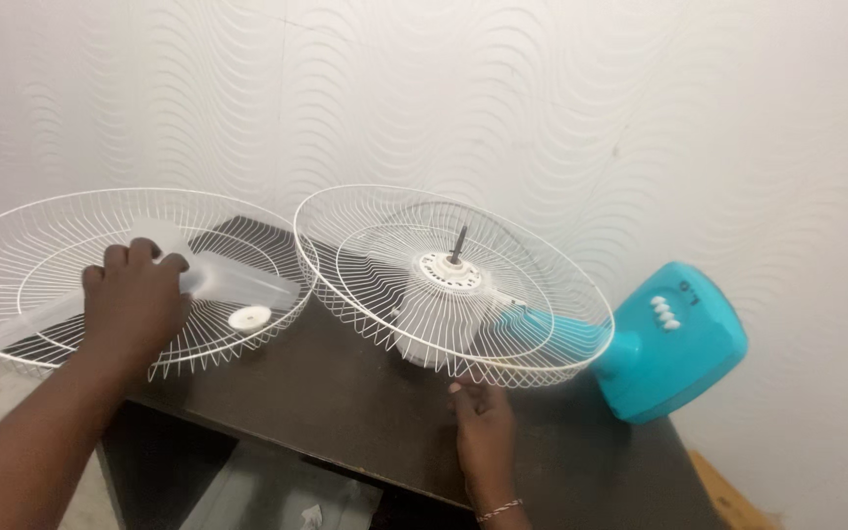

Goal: The person assembles a table fan by attaching the front grill to the motor housing, installing the fan blade, and securing the rear grill. The person uses both hands to align and fasten the components on a dark table.

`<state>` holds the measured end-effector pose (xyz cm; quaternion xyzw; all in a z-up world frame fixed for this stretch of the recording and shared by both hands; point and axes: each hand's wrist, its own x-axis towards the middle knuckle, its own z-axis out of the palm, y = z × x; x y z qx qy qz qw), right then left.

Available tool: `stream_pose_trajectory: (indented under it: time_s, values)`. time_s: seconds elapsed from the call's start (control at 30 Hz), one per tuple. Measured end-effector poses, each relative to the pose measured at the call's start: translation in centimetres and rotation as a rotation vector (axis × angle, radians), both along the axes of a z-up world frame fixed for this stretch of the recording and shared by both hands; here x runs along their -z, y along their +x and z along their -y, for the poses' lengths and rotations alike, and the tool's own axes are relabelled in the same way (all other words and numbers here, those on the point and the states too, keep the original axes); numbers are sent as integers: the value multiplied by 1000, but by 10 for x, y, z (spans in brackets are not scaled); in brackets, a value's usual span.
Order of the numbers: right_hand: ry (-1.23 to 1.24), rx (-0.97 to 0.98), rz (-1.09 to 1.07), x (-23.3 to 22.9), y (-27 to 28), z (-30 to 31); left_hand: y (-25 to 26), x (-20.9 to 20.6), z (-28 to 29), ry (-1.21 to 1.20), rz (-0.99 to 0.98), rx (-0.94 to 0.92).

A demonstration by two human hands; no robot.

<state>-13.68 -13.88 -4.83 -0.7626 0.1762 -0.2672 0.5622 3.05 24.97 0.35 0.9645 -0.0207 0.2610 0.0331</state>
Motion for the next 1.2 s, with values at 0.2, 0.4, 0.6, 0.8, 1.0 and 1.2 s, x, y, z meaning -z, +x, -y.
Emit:
stream_pose_trajectory:
  time_s: [0.2, 0.4, 0.6, 0.8, 1.0, 1.2]
  values:
    - [-41, -12, -94, -3, -1, -7, 7, 1, -18, 4, -466, -108]
    - [-9, -94, -28, -2, -1, -7, 12, 15, -29, 14, -306, -83]
    - [-58, -60, -99, -2, 3, -5, -12, -14, -25, 49, 24, -49]
    - [-63, -99, -24, -1, 0, -7, -30, -67, -27, 170, 235, -154]
    - [-118, -86, -101, -5, -9, -15, -43, -109, -30, 171, 372, -203]
    - [-442, -198, 170, 15, -38, -8, -74, -147, 19, -112, 559, 272]
